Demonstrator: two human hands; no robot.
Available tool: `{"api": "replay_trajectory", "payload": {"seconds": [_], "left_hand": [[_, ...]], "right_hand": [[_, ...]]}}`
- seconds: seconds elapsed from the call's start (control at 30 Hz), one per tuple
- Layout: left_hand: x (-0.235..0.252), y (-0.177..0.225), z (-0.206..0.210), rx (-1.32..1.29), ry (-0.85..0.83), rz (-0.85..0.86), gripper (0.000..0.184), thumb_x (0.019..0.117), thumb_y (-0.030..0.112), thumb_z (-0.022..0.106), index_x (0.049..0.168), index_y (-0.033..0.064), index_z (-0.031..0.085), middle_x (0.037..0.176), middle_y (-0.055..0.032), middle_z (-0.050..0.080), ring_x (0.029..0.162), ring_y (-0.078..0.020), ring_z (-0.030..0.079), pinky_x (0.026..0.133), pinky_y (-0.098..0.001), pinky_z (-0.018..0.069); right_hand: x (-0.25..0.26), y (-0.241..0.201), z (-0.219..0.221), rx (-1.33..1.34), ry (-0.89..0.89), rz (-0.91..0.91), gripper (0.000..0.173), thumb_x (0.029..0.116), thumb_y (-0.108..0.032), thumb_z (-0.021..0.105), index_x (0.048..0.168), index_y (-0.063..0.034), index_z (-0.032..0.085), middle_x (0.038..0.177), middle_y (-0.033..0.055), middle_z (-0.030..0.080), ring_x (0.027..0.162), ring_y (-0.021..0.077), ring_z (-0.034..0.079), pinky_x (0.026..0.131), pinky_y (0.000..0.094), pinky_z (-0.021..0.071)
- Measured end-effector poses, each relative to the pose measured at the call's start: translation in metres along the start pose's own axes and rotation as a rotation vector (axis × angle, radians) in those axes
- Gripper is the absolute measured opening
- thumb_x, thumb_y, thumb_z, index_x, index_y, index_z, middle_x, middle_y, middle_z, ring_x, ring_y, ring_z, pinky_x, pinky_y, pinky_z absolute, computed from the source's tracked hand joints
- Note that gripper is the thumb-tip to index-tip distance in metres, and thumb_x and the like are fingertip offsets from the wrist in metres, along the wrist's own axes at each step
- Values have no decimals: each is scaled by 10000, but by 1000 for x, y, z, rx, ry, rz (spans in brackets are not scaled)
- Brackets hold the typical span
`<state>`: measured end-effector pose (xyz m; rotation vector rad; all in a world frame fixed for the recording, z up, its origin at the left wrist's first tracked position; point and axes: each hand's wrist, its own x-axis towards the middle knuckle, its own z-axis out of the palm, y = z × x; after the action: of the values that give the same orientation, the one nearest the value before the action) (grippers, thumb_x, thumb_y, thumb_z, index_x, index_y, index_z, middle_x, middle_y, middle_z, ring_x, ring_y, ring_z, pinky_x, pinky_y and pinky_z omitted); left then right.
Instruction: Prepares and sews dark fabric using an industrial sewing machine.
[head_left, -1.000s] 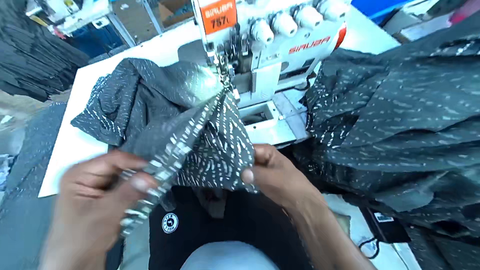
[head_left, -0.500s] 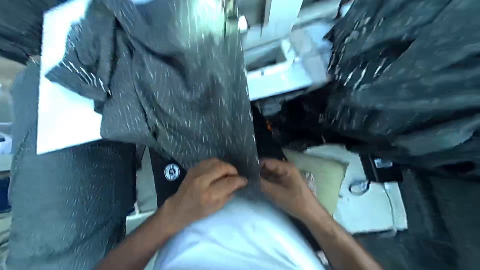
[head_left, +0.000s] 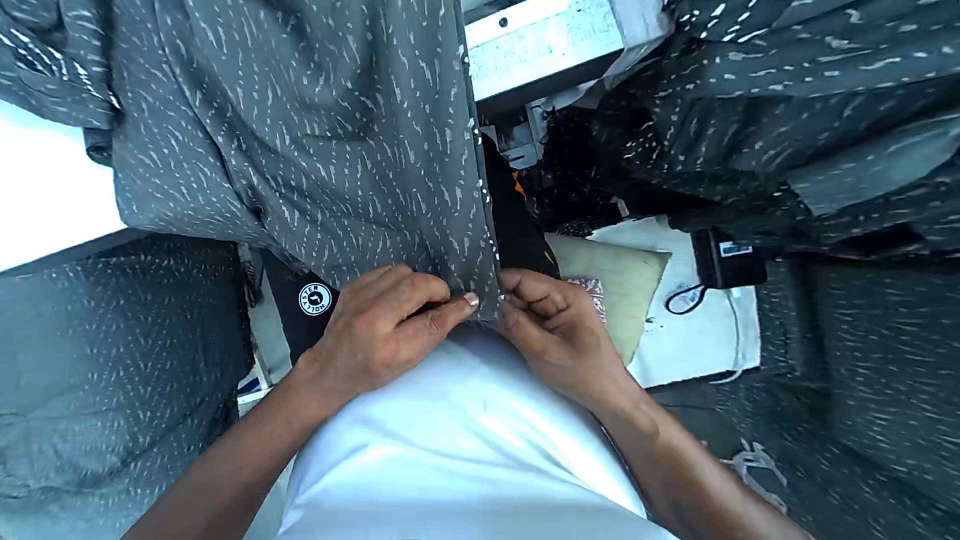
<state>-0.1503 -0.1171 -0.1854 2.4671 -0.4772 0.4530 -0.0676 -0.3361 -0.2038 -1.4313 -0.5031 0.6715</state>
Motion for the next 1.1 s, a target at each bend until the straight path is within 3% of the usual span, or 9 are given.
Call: {"api": "replay_trajectory", "payload": {"seconds": [0.37, 0.43, 0.53, 0.67, 0.77, 0.83, 0.9, 0.97, 1.1], "left_hand": [[0, 1, 0, 26, -3, -17, 175, 963, 123, 688, 1112, 133, 779, 960, -59, 674, 843, -157, 620, 723, -292, 520], [-2, 4, 1, -1, -3, -66, 165, 970, 141, 691, 1112, 154, 774, 968, -43, 672, 852, -147, 624, 735, -295, 533], [0, 3, 5, -119, 7, -205, 157, 996, 197, 674, 1117, 192, 774, 983, -33, 692, 898, -123, 660, 789, -289, 573], [19, -5, -6, -451, -136, -367, 171, 979, 212, 709, 1115, 156, 797, 987, -43, 680, 893, -86, 641, 789, -235, 566], [43, -19, -37, -567, -356, -411, 260, 983, 273, 704, 1202, 148, 766, 1075, -66, 689, 937, -119, 647, 820, -288, 565], [65, -28, -58, -400, -215, -398, 248, 994, 306, 680, 1196, 191, 763, 1159, -3, 700, 1083, -105, 653, 937, -332, 571], [94, -42, -78, -184, 40, -356, 216, 1002, 283, 650, 1158, 191, 768, 1175, 41, 704, 1113, -93, 659, 939, -322, 589], [127, -62, -96, -29, 230, -283, 210, 1000, 204, 634, 1131, 108, 767, 1198, -11, 707, 1145, -136, 653, 966, -343, 575], [168, -96, -109, 216, 224, -357, 303, 1058, 281, 540, 1219, 113, 735, 1302, -28, 670, 1229, -171, 602, 1027, -381, 505]], "right_hand": [[0, -3, -3, -26, -24, -34, 228, 993, -62, 559, 1159, -54, 715, 809, -42, 691, 632, 15, 603, 551, 166, 525], [-3, -2, -2, -8, -27, -43, 226, 1000, -142, 555, 1142, -82, 720, 827, -48, 694, 669, 17, 617, 592, 192, 541], [5, 1, 2, 70, 7, -72, 280, 1003, -287, 683, 1121, -38, 729, 916, 4, 754, 794, 71, 711, 717, 265, 626], [15, -3, -4, 122, 51, 45, 118, 971, -103, 697, 1045, -26, 747, 839, -1, 743, 705, 47, 675, 655, 245, 586], [14, 2, -10, 186, 39, 97, 96, 974, -44, 662, 1013, -30, 749, 840, -14, 740, 720, 36, 667, 676, 245, 575], [16, 6, -12, 195, 72, 76, 104, 974, -35, 653, 983, -61, 753, 826, -40, 734, 707, 14, 652, 663, 226, 563], [20, 10, -14, 198, 92, 13, 121, 974, -48, 653, 975, -112, 755, 852, -71, 740, 732, -7, 658, 674, 204, 563], [22, 14, -13, 200, 95, -39, 124, 982, -70, 644, 989, -153, 736, 881, -93, 731, 753, -20, 650, 684, 186, 552], [19, 16, -12, 248, 84, -65, 126, 1017, -93, 603, 1041, -175, 696, 931, -97, 733, 825, -10, 670, 736, 203, 563]]}}
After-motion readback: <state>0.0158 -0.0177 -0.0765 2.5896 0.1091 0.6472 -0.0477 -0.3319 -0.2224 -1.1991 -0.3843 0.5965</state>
